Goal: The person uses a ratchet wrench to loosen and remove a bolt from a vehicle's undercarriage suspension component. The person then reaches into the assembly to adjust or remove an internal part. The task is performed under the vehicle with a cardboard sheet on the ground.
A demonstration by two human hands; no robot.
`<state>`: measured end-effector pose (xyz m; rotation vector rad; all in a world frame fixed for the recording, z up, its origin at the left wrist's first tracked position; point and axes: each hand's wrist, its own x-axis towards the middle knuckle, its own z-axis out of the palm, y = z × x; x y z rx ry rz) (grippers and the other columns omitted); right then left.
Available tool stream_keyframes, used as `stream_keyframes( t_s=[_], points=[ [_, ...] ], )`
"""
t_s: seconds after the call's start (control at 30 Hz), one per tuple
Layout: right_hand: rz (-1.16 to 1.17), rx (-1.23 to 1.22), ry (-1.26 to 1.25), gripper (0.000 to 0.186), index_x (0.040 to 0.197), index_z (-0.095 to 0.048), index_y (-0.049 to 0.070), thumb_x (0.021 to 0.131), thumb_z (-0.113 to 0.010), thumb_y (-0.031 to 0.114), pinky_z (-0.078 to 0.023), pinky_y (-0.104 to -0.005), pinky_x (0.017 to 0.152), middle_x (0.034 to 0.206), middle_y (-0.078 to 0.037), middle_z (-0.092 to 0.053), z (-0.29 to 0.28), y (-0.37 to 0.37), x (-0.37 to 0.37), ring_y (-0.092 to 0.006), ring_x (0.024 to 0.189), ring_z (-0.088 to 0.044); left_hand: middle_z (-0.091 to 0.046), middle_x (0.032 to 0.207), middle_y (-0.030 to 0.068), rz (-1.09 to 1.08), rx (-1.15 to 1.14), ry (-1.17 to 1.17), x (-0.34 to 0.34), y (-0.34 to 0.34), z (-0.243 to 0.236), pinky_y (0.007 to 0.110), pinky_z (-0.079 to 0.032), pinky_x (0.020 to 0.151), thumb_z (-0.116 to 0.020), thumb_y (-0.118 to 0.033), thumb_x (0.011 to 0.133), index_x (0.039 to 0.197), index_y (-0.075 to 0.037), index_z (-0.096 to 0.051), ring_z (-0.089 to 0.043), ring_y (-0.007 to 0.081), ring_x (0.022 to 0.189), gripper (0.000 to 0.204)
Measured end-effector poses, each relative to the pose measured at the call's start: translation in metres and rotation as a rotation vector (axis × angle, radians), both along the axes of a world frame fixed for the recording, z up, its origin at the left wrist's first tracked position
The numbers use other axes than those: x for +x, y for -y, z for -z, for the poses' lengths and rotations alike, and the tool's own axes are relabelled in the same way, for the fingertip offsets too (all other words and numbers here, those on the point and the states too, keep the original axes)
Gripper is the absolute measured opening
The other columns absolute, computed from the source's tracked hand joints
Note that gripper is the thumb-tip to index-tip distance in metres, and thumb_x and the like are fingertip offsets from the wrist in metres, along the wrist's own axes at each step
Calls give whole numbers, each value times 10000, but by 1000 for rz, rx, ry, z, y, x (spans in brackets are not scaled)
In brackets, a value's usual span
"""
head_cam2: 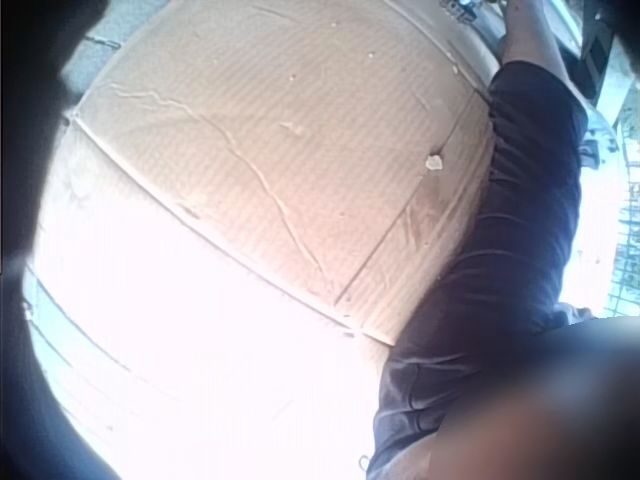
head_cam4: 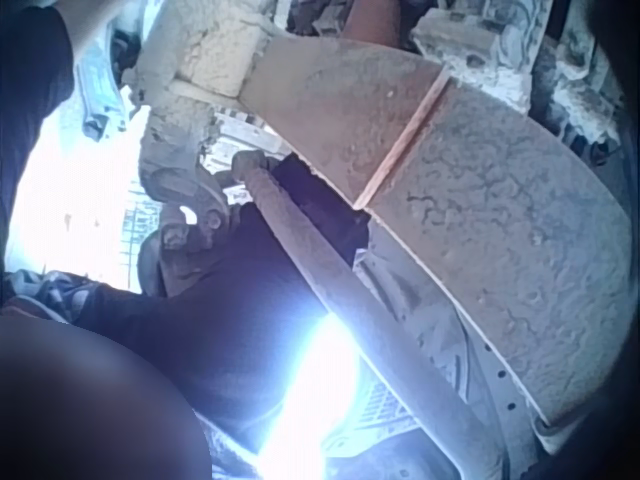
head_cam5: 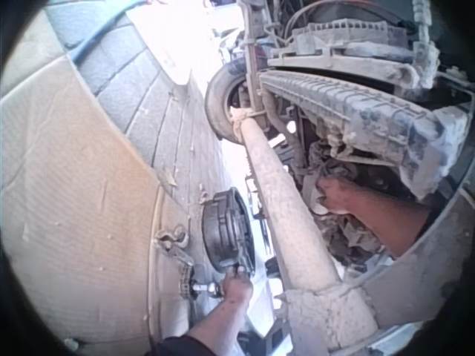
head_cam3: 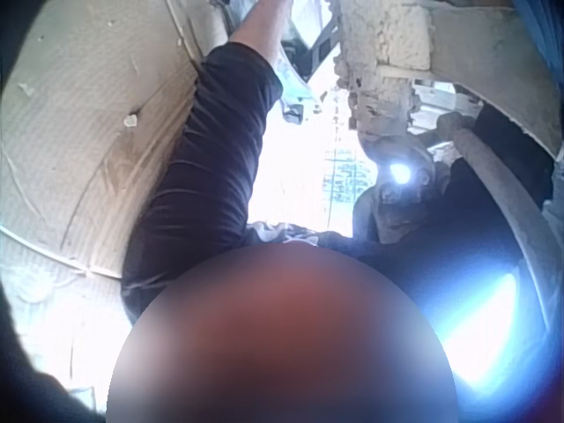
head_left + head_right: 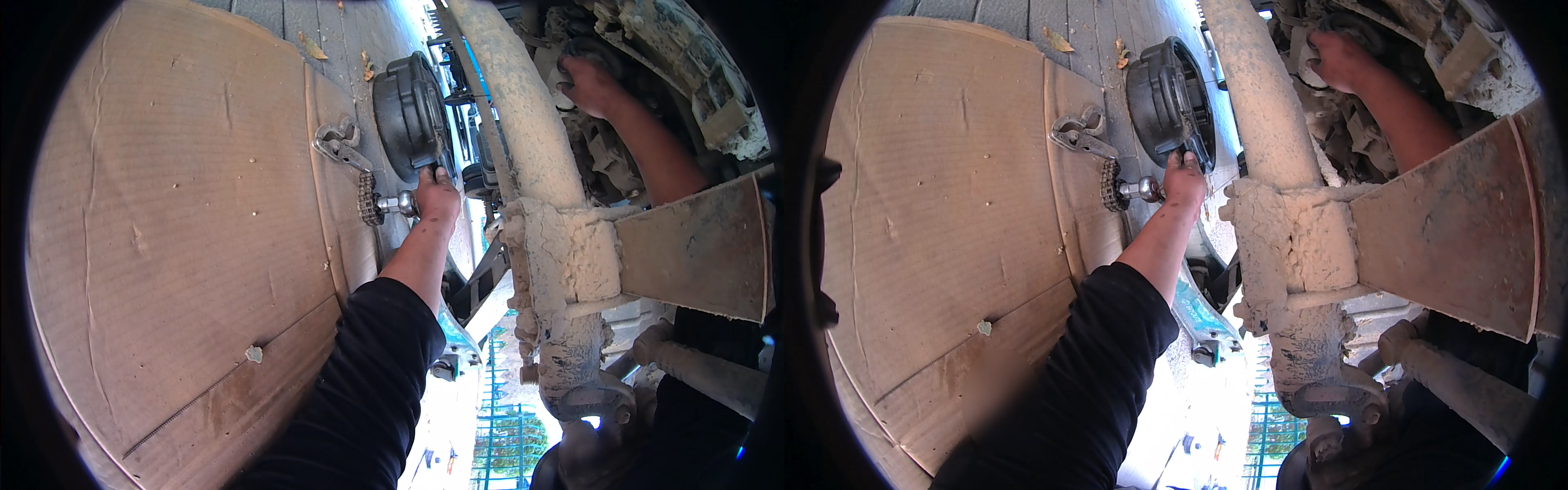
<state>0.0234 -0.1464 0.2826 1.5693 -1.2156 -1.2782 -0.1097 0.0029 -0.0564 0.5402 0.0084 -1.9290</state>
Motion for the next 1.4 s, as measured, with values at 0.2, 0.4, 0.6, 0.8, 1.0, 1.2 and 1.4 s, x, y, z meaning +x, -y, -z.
stream_keyframes(
  t_s=[0.2,0.4,0.6,0.8,1.0,1.2,1.4],
  points=[
    [3,6,-31,442,1313,-612,12,948,-757,214,-521,-478,1030,1258,-264,-669,1,0,2,-450,1200,-634,-733,1235,177,-2,-10,-20,1,1,2,408,-505,960,-517,-231,1131,1450,-61,-555,-690,286,1091,363],
    [-34,-22,-42,474,1329,-608,-1,958,-760,252,-529,-479,1013,1227,-274,-682,1,1,1,-455,1173,-648,-737,1226,179,-8,17,21,3,-1,-1,417,-507,960,-524,-243,1129,1443,-69,-560,-692,295,1081,361],
    [-9,-33,-78,669,1529,-499,9,961,-760,246,-445,-442,1175,1493,-253,-571,-23,11,-26,-397,1393,-548,-740,1093,184,64,-39,175,3,2,3,459,-524,863,-548,-293,1118,1327,-72,-588,-707,315,994,307],
    [-103,98,239,508,1379,-568,17,958,-761,227,-488,-463,1093,1346,-247,-631,-22,17,-50,-413,1280,-600,-713,1139,254,-16,-34,140,9,-1,-2,483,-515,925,-528,-233,1113,1288,-7,-580,-684,423,1044,291],
    [-39,26,127,583,1482,-498,9,972,-729,168,-422,-431,1174,1477,-232,-556,-45,29,-55,-374,1385,-534,-725,1165,218,-65,-3,28,4,0,-4,444,-508,955,-529,-191,1107,1380,-9,-570,-693,365,1052,330],
    [25,-15,84,667,1586,-428,1,985,-697,110,-356,-399,1256,1607,-218,-481,-55,38,-64,-335,1491,-469,-743,1144,223,-59,-12,62,-6,2,1,450,-523,919,-545,-204,1099,1346,-25,-586,-713,388,1050,307],
    [11,-63,33,662,1597,-433,14,1004,-696,146,-354,-387,1262,1619,-200,-486,-33,21,-42,-328,1499,-469,-753,1061,198,-56,6,74,-8,1,0,443,-534,874,-547,-208,1097,1296,-31,-610,-721,356,961,274]
  ],
)
